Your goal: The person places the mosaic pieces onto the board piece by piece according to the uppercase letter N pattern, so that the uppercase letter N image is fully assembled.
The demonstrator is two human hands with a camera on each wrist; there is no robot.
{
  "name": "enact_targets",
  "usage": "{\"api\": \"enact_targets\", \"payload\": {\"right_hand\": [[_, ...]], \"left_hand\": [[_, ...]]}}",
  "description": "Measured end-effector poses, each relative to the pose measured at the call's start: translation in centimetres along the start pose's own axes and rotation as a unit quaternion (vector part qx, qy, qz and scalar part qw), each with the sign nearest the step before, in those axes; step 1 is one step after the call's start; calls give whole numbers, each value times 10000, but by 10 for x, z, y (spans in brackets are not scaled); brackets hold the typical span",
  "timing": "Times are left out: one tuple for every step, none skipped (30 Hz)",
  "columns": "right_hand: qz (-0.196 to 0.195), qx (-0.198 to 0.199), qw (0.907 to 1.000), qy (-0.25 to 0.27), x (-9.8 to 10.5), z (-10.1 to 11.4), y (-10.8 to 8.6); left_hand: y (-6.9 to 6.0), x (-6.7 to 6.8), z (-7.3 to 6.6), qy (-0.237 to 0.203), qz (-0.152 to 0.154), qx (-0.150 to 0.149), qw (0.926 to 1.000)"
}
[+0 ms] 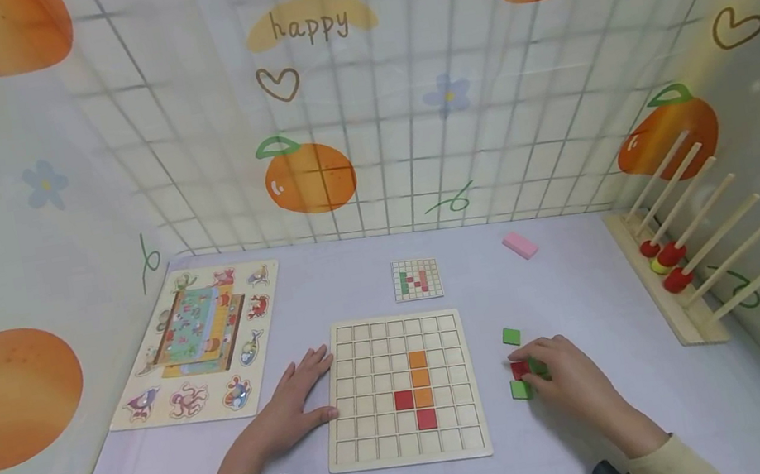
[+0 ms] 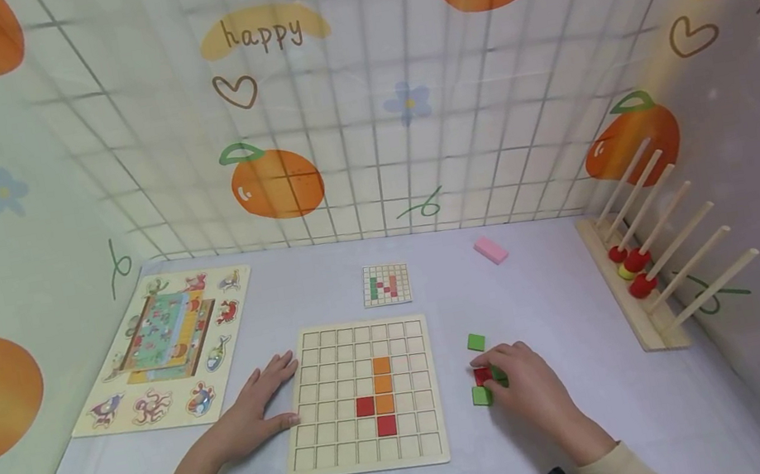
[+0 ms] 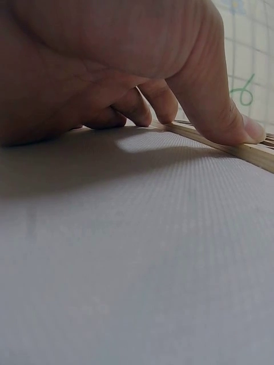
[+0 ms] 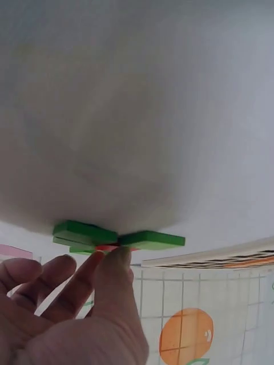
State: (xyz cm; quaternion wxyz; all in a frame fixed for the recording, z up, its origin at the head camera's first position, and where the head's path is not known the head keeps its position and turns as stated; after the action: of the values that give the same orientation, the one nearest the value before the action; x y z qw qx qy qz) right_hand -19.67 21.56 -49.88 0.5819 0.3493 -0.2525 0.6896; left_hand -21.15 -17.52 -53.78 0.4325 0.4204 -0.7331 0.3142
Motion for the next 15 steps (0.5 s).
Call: {"api": "enact_targets", "payload": {"right_hand": [[15, 9, 10000, -13, -1, 0, 0], [18, 31, 10000, -32, -1, 0, 0], [17, 53, 10000, -54, -1, 0, 0], [17, 67, 10000, -63, -1, 0, 1], [15, 86, 9999, -67, -1, 1, 1], [8, 102, 9999, -68, -1, 1, 1], [0, 119, 9999, -68, -2, 1, 2], [-12, 145, 9999, -50, -2, 1, 2], [-22, 166, 9999, -34, -2, 1, 3], [-34, 188, 9998, -18, -2, 0, 4], [-50, 212, 9998, -5, -2, 0, 5], [-70, 233, 9997, 3, -2, 0, 5], [-84, 253, 9996, 15, -3, 0, 6], [-96, 265, 9996, 31, -3, 0, 7], [-111, 273, 9996, 39, -2, 0, 7]], "left_hand": [[0, 0, 0, -7, 2, 7, 10000], [0, 0, 0, -11, 3, 12, 10000], [0, 0, 0, -13, 5, 18, 10000], [-1, 0, 0, -20, 11, 26, 10000], [-1, 0, 0, -34, 15, 32, 10000], [-1, 0, 1, -49, 19, 37, 10000], [-1, 0, 1, -63, 24, 39, 10000], [-1, 0, 1, -70, 26, 38, 10000], [-1, -1, 1, -78, 29, 39, 10000], [0, -1, 1, -75, 36, 39, 10000], [0, 0, 0, -80, 36, 34, 10000], [0, 0, 0, -75, 41, 30, 10000], [0, 0, 0, -75, 45, 32, 10000], [-1, 0, 0, -78, 44, 28, 10000], [-1, 0, -1, -83, 48, 32, 9999]]}}
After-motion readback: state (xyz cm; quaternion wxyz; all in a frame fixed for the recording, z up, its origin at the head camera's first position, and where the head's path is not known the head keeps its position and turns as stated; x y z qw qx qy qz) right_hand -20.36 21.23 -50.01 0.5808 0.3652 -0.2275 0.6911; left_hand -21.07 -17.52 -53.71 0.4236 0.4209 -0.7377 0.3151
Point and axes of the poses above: each hand's wrist, its own y-axis towards the middle knuckle, its own x-axis out of the back of the hand, z = x × y, the point moved 9 cm from there along y, towards the middle knuckle, and after that the axes turned 13 degrees about y, right-handed, at the moved point
